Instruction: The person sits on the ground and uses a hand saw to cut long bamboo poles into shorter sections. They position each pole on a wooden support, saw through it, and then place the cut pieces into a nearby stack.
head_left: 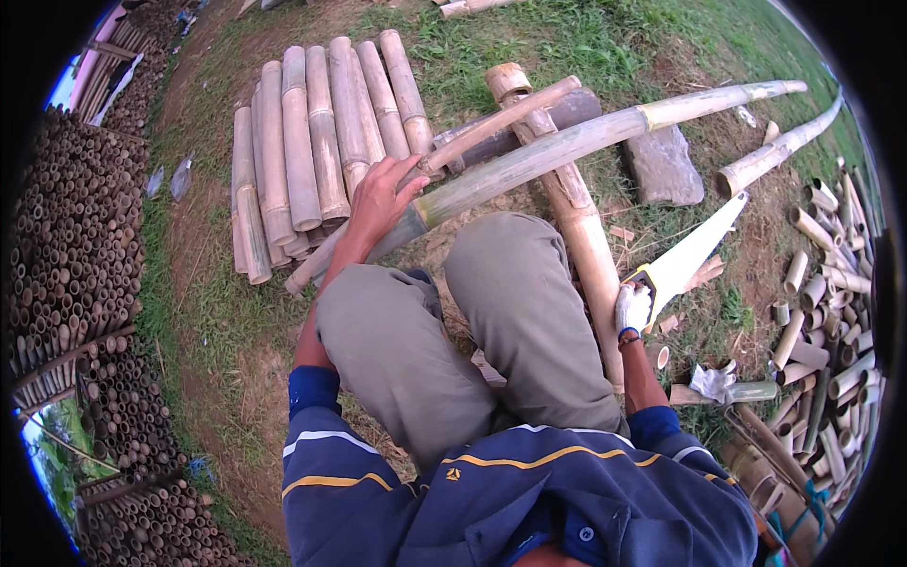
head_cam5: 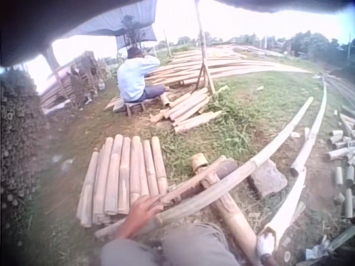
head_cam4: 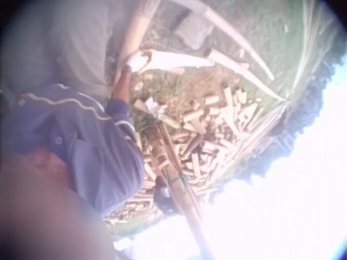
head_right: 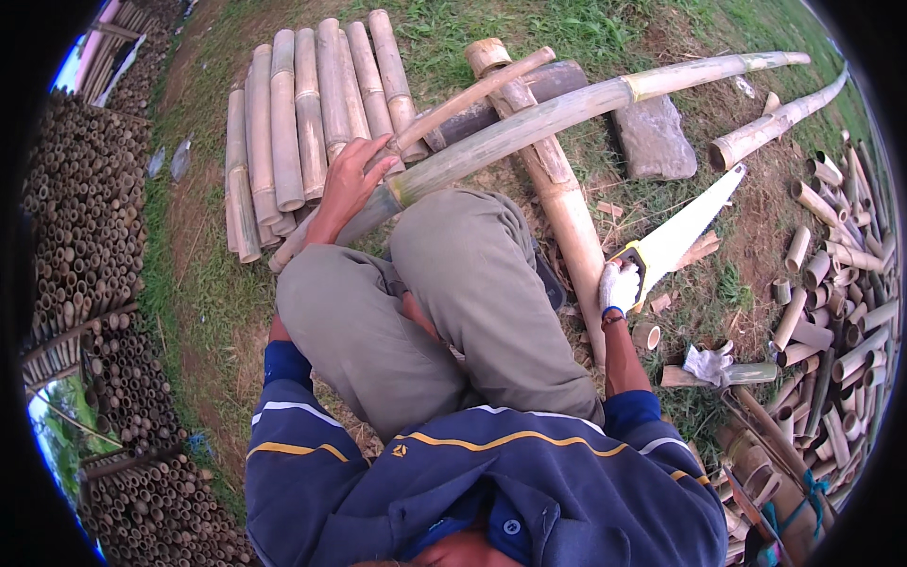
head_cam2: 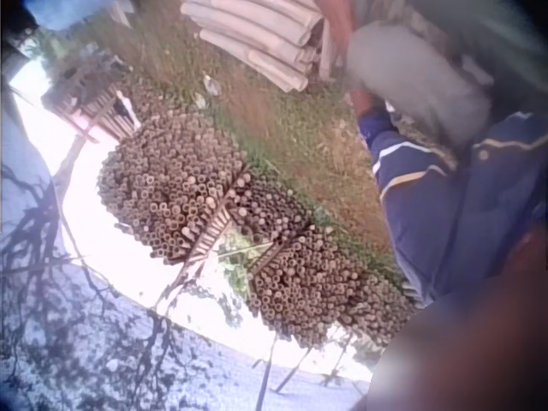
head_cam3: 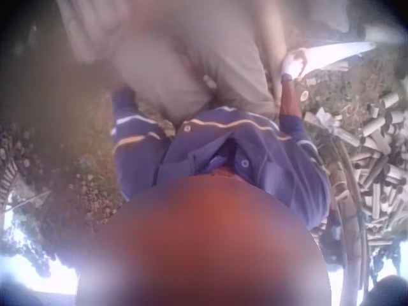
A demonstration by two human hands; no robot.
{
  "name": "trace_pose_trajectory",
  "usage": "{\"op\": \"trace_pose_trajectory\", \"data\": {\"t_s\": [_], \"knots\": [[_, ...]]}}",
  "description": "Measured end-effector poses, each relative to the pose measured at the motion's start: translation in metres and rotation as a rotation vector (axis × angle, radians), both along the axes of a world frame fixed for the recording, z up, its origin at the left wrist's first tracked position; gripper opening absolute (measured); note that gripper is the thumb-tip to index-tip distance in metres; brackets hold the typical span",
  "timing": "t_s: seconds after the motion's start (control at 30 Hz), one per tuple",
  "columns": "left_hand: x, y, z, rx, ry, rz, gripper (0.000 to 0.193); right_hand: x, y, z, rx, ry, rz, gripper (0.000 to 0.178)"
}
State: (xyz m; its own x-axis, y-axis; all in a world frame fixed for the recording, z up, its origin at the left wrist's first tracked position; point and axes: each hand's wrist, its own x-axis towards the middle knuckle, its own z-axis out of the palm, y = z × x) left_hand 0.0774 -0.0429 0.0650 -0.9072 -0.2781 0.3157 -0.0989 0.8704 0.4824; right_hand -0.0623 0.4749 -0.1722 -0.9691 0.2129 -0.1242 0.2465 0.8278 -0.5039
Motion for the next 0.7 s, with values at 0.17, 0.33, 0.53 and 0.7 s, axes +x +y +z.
{"op": "trace_pose_trajectory", "data": {"t_s": [0.17, 0.33, 0.53, 0.7], "knots": [[-0.056, 0.02, -0.017, 0.019, 0.045, -0.13, 0.049, 0.002, -0.01, 0.01, -0.017, 0.011, 0.026, 0.044], [-0.114, 0.057, -0.036, 0.012, 0.074, -0.254, 0.049, 0.0, -0.003, 0.009, 0.038, -0.021, -0.009, 0.043], [-0.129, 0.074, -0.049, -0.005, 0.05, -0.228, 0.047, 0.004, -0.005, 0.015, 0.078, 0.021, 0.001, 0.04], [-0.128, 0.067, -0.051, 0.062, 0.03, -0.2, 0.045, 0.001, -0.015, 0.006, 0.071, 0.058, -0.005, 0.041]]}}
